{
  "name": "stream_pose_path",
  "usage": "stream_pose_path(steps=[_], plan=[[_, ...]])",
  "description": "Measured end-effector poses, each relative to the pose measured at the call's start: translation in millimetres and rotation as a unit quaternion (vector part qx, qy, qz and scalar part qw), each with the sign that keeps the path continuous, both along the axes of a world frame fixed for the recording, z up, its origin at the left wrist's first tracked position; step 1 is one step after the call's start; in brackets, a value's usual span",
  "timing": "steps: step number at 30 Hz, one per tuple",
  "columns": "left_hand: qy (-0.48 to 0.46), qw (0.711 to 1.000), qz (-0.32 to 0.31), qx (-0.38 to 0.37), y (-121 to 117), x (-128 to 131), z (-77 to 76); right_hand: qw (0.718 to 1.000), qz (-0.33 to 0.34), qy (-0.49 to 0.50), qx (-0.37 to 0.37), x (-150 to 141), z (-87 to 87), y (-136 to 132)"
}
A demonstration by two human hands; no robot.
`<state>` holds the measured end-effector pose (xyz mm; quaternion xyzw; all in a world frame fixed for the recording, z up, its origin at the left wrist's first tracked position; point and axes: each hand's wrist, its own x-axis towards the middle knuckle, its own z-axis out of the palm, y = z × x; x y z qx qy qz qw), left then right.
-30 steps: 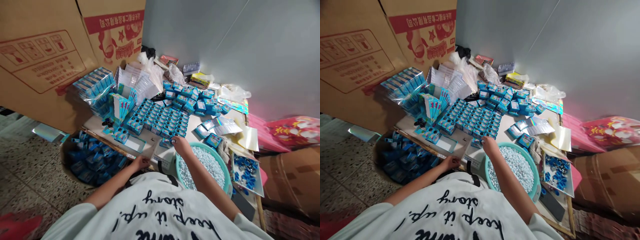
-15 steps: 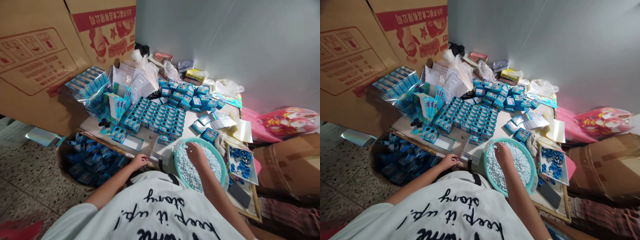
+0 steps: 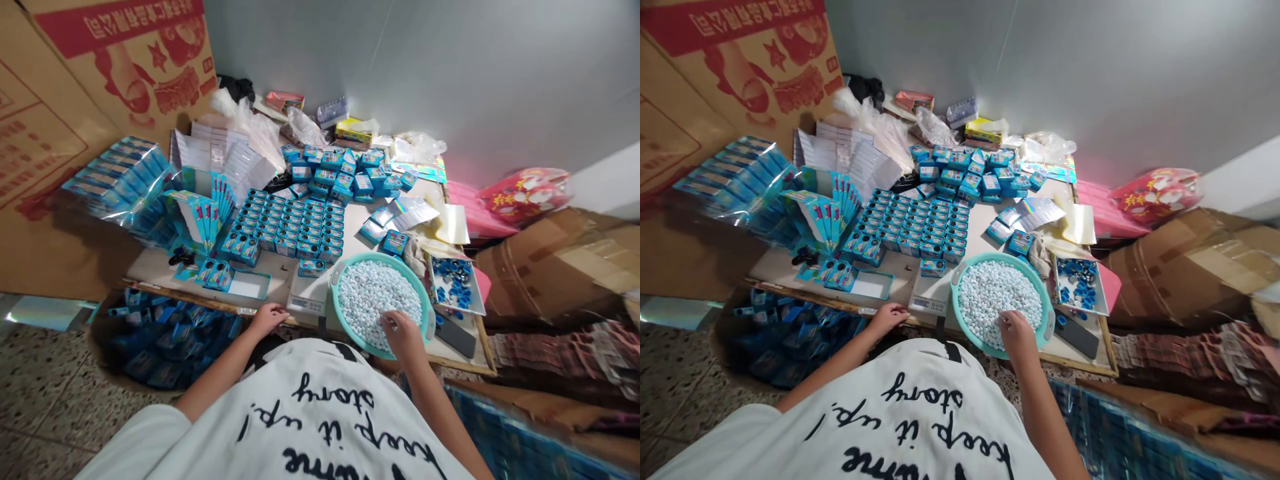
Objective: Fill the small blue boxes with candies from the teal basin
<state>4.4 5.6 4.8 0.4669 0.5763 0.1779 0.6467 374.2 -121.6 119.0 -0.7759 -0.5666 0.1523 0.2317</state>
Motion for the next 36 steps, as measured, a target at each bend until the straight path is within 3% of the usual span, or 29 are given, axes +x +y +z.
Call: stream_pose_path(steps=[5,9,11,14,16,18,20,23,25,27,29,31,33,36], plan=[[0.027,0.999,-0.005,-0.019,14.9,9.2,11.6,0.999,0.01,0.006,0.039,-6.0,-3.9,-10.9],[0.063,0.998,0.015,0.019,29.3,20.5,32.3,0.998,0.005,-0.005,0.056,-11.7,-4.7,-20.0],[0.076,0.994,0.03,0.075,38.5,27.1,49.6,0.996,-0.012,-0.03,0.08,-18.5,-5.4,-26.3],[0.108,0.961,0.027,0.254,56.4,42.0,79.9,0.983,-0.075,-0.107,0.125,-32.7,-8.5,-36.0],[0.134,0.916,-0.02,0.377,70.6,57.6,97.2,0.971,-0.11,-0.153,0.145,-42.2,-11.6,-39.9],[0.169,0.875,-0.094,0.444,85.3,77.0,108.4,0.965,-0.119,-0.171,0.158,-49.3,-14.2,-40.2],[0.224,0.848,-0.177,0.446,98.3,95.8,113.4,0.964,-0.115,-0.17,0.17,-53.2,-15.0,-37.4],[0.293,0.827,-0.283,0.389,109.8,109.0,117.4,0.966,-0.106,-0.156,0.175,-52.5,-11.7,-31.6],[0.313,0.817,-0.304,0.377,110.2,100.5,123.6,0.966,-0.107,-0.151,0.181,-48.4,-7.8,-30.2],[0.344,0.811,-0.269,0.389,106.5,76.2,133.8,0.963,-0.114,-0.146,0.196,-42.7,-4.6,-32.0],[0.41,0.803,-0.188,0.389,102.4,40.1,145.4,0.96,-0.126,-0.137,0.208,-37.0,-3.3,-36.0],[0.486,0.801,-0.09,0.337,100.1,-0.1,154.1,0.959,-0.14,-0.129,0.21,-32.8,-4.5,-40.3],[0.535,0.796,-0.02,0.284,98.6,-35.8,156.2,0.961,-0.141,-0.127,0.202,-30.4,-7.5,-42.6],[0.571,0.776,0.006,0.268,93.9,-70.0,144.8,0.966,-0.113,-0.13,0.192,-30.0,-11.6,-39.8]])
